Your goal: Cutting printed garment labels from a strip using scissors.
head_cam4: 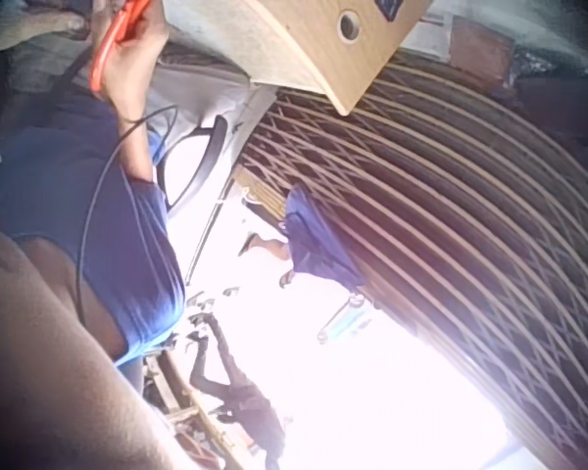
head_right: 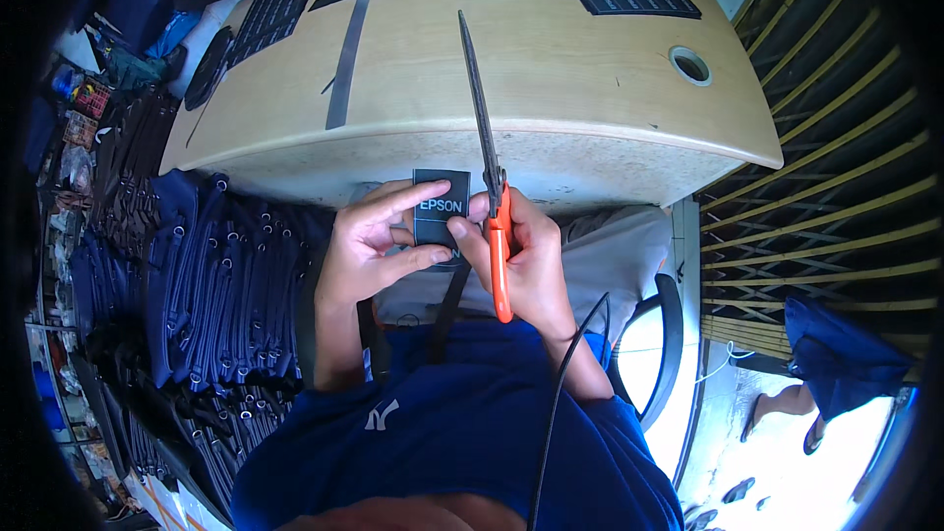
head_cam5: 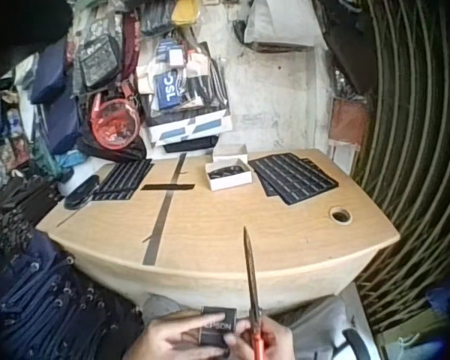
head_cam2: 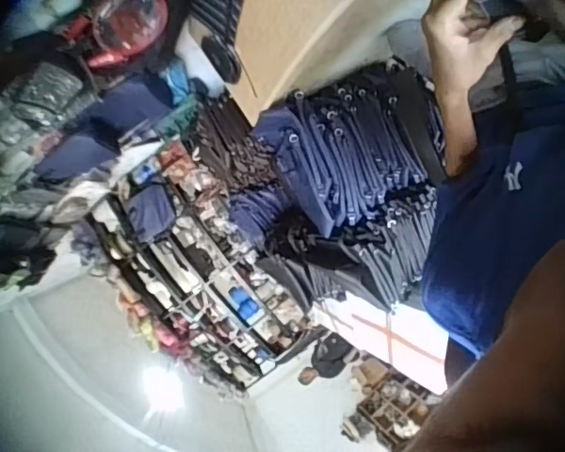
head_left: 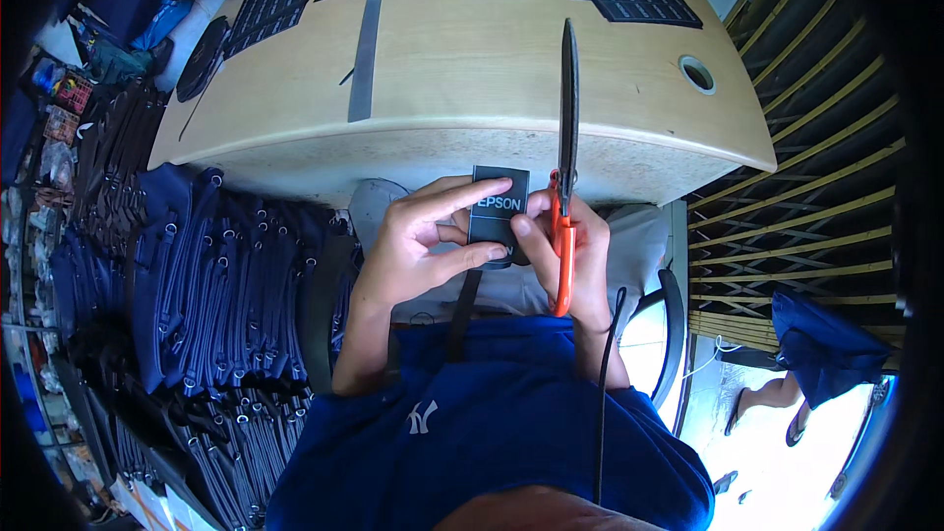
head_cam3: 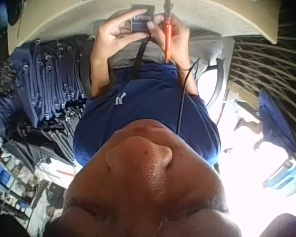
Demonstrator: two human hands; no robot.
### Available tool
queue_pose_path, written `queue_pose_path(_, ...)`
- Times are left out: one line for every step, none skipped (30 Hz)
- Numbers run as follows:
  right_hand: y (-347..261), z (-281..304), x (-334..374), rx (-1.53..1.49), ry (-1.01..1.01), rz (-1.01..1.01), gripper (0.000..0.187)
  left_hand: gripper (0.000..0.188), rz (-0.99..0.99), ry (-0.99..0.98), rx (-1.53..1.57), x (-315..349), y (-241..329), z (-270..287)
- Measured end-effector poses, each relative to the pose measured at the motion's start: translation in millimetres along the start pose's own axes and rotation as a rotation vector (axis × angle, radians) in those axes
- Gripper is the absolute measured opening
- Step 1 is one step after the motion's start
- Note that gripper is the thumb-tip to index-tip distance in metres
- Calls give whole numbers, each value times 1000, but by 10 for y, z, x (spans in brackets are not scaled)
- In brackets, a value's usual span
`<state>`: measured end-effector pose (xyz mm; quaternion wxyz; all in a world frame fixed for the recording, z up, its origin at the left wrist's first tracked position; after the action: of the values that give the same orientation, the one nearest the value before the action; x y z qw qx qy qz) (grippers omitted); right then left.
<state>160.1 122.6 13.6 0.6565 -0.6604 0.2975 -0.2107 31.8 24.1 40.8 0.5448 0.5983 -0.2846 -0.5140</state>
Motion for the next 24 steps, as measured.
queue_pose_path(-17,2,7,-44,0,63,17,58,22,-19,1,19,-35,24)
queue_pose_path(-34,7,13,-89,0,126,20,60,45,-38,1,33,-58,42)
queue_pose_path(-21,25,24,-88,-5,122,20,60,48,-33,2,46,-67,59)
queue_pose_path(0,51,46,-64,-70,115,28,61,97,-28,32,60,-90,74)
queue_pose_path(24,89,70,-38,-135,107,38,62,146,-23,63,73,-113,90)
queue_pose_path(41,127,88,-14,-201,98,47,62,149,-16,64,75,-100,104)
queue_pose_path(54,171,90,94,-235,118,55,63,147,-23,43,65,-69,118)
queue_pose_path(70,201,104,93,-243,113,55,63,146,-30,23,56,-38,137)
queue_pose_path(99,229,131,114,-249,88,56,66,226,-88,41,62,-40,172)
queue_pose_path(123,249,160,134,-254,61,57,66,231,-84,45,57,-54,203)
queue_pose_path(145,260,190,86,-266,-1,63,67,222,-101,86,51,-68,220)
queue_pose_path(180,282,209,88,-270,-5,63,68,210,-117,125,45,-66,229)
queue_pose_path(249,301,230,71,-290,-24,65,68,223,-105,122,49,-70,236)
queue_pose_path(288,308,256,55,-310,-44,67,68,226,-102,125,54,-75,217)
queue_pose_path(279,278,280,27,-299,-66,69,67,180,-64,161,38,-81,193)
queue_pose_path(278,247,301,28,-297,-70,69,66,135,-26,196,28,-84,175)
queue_pose_path(281,218,322,-3,-290,-80,70,66,138,-28,199,29,-99,153)
queue_pose_path(278,175,338,-34,-280,-89,71,66,123,-17,196,30,-101,141)
queue_pose_path(261,112,347,-84,-252,-91,70,66,109,-6,192,33,-100,125)
queue_pose_path(264,67,357,-86,-245,-92,70,66,111,-13,193,43,-99,97)
queue_pose_path(274,27,367,-95,-254,-102,69,66,101,21,178,53,-102,77)
queue_pose_path(285,-4,377,-104,-263,-112,67,66,92,56,164,58,-107,60)
queue_pose_path(294,-25,388,-113,-272,-122,66,66,94,45,168,57,-122,30)
queue_pose_path(297,-39,403,-116,-269,-124,66,65,47,80,158,68,-117,19)
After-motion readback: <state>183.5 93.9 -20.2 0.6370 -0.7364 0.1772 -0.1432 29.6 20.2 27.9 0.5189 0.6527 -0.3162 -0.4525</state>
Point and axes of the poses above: each hand's wrist, its own x-axis away from the middle knuckle, its own z-axis out of the back of the hand, y = z × x, the point moved 3 cm from there along -x, towards the middle knuckle, and after that the axes turned 4 degrees about x, right-handed, at the moved point
